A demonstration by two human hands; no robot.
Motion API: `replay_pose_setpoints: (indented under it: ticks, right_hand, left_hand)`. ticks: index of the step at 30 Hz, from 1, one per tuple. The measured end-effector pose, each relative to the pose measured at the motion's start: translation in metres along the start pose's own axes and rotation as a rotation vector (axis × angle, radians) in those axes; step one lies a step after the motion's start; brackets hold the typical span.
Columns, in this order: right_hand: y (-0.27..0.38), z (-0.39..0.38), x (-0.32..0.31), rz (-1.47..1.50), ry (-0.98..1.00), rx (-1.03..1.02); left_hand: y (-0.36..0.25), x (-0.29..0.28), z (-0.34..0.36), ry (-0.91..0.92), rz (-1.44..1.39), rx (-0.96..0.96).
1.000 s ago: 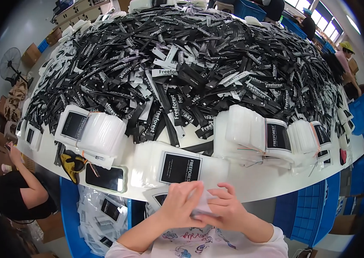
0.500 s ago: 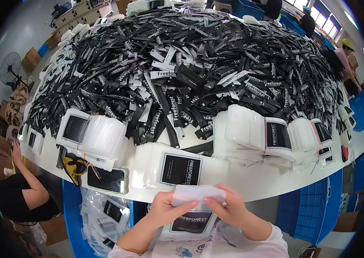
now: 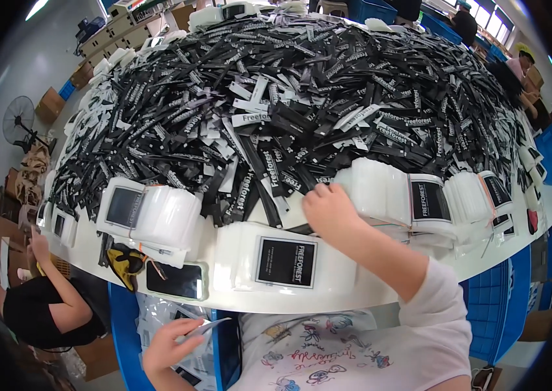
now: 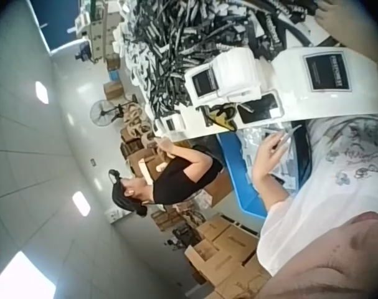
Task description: Packing individual black and white sachets into clear plastic bags at a production table.
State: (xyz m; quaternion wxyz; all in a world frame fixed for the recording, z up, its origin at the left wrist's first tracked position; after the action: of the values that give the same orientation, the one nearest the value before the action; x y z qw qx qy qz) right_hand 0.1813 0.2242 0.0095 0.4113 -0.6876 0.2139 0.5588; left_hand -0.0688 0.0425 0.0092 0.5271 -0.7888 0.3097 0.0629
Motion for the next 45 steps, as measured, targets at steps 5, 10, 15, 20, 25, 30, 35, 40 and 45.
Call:
replay_pose_setpoints:
  ticks: [5, 10, 15, 20, 25, 30, 35, 40, 45]
  right_hand:
    - [-0.005, 0.021, 0.018, 0.050, -0.078, -0.079]
    - [-0.011, 0.040, -0.036, 0.670, -0.460, 0.073]
    - [0.007, 0.074, 0.014, 0.321, -0.127, 0.226]
    - [-0.008, 0.060, 0.030, 0.245, -0.029, 0.354]
    - [-0.025, 0.025, 0.016, 0.585, 0.142, 0.436]
    - [-0.057, -0.071, -0.025, 1.364, -0.540, 0.549]
    - [-0.049, -0.191, 0.022, 1.662, -1.199, 0.463]
    - [-0.033, -0.216, 0.047, 1.298, -1.130, 0.762]
    - [-0.027, -0.210, 0.094, 1.787, -0.834, 1.121]
  left_hand:
    - [0.009, 0.004, -0.009, -0.074, -0.060, 0.012]
    - [-0.020, 0.047, 0.038, -0.061, -0.190, 0.279]
    - [-0.119, 0.097, 0.086, -0.086, 0.182, 0.726]
    - [-0.101, 0.121, 0.107, -0.121, 0.411, 0.722]
    - [-0.104, 0.114, 0.106, -0.120, 0.388, 0.712]
    - [-0.110, 0.105, 0.101, -0.223, 0.437, 0.794]
    - [-0.132, 0.101, 0.084, -0.323, 0.386, 0.956]
    - [-0.149, 0.110, 0.073, -0.272, 0.372, 1.031]
    - [-0.155, 0.125, 0.067, -0.232, 0.345, 1.004]
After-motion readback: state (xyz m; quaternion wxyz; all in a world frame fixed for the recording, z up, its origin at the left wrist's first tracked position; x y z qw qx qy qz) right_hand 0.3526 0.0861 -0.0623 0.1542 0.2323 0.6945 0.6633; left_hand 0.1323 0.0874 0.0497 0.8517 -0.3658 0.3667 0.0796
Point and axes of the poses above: each hand's wrist, its own z-axis towards the middle knuckle, its own x-axis out of the palm, y = z × x, the point moved 9 cm from there along z, towards the middle knuckle, and after that the axes turned 3 degrees about -z, right-handed, at the moved point
